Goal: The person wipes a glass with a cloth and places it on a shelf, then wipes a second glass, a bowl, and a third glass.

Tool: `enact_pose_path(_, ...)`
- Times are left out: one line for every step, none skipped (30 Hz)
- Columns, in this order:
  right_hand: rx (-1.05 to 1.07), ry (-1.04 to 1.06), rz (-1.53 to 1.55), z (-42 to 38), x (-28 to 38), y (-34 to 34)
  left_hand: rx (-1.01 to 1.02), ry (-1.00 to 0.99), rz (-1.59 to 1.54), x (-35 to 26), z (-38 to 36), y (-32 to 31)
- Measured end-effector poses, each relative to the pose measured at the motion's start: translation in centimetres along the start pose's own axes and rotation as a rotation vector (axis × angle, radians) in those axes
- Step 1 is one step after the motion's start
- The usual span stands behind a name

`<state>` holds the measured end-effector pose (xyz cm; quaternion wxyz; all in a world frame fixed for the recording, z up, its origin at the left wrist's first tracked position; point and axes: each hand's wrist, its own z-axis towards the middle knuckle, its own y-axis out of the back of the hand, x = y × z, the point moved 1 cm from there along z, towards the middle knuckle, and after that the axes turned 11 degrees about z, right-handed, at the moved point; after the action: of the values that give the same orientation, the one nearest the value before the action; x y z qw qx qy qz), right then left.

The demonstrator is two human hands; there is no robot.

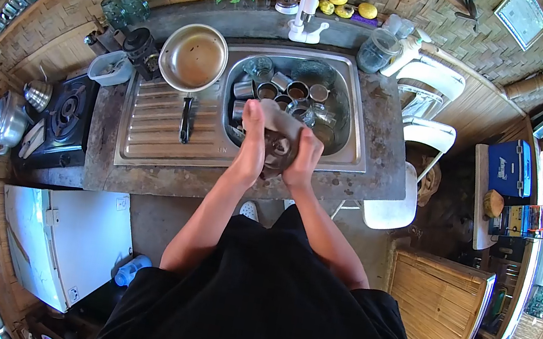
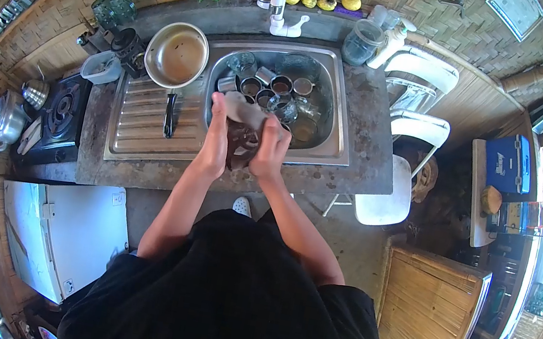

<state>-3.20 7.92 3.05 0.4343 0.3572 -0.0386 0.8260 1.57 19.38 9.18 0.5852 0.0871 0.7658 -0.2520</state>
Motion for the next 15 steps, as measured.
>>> enact_pose_path(-0.075,-0.236,0.175,-2.4,-2.6,-0.8,0.125,0.042,0.01,-1.1,-0.4,0.1)
enact_pose_path(-0.15,-0.47,0.35,-3.9,-4.9,-1.8,0.054,0.087,0.087,-1.6,-0.7,-1.0)
enact_pose_path(-0.169,-0.83,0.851,-2.0,-3.5,-1.2,-0.016,0.131,0.164,-1.8,-0.9,-1.8)
enact_pose_path(-0.368,-1.233,1.275,-0.2,-2.0,-0.5,-0.112,0.146,0.288,-1.8,-1.4,-2.0)
enact_pose_path(-0.368,-1.31,1.332,1.7,0.1,0.5,-0.086,0.164,0.45,-2.6,-2.1,-1.8)
enact_pose_path(-0.37,-1.387,1.389,3.0,1.5,1.3,-0.056,0.181,0.613,-4.0,-3.1,-1.5)
enact_pose_path(-0.373,-1.461,1.445,3.5,1.9,1.8,-0.104,0.134,0.761,-3.9,-3.8,-1.5)
enact_pose_path(-0.317,-1.502,1.379,3.0,1.1,1.8,-0.16,0.095,0.91,-3.9,-4.4,-1.4)
enact_pose_path(-0.281,-1.54,1.424,2.8,1.1,2.2,-0.215,-0.012,0.949,-2.9,-4.3,-1.1)
enact_pose_path(-0.24,-1.578,1.472,2.5,1.3,2.5,-0.274,-0.121,0.987,-1.6,-4.0,-0.2)
enact_pose_path(-0.196,-1.616,1.523,2.2,1.6,2.7,-0.334,-0.232,1.024,-0.1,-3.7,0.7)
enact_pose_path(-0.187,-1.618,1.528,2.5,2.7,3.0,-0.449,-0.327,1.05,1.6,-3.3,1.5)
enact_pose_path(-0.184,-1.641,1.506,2.6,2.8,2.9,-0.467,-0.194,0.799,3.0,-2.8,2.7)
enact_pose_path(-0.183,-1.662,1.483,2.7,2.9,2.8,-0.475,-0.064,0.545,4.3,-2.1,4.0)
enact_pose_path(-0.184,-1.687,1.457,2.5,3.0,2.8,-0.476,0.07,0.291,5.9,-1.6,5.3)
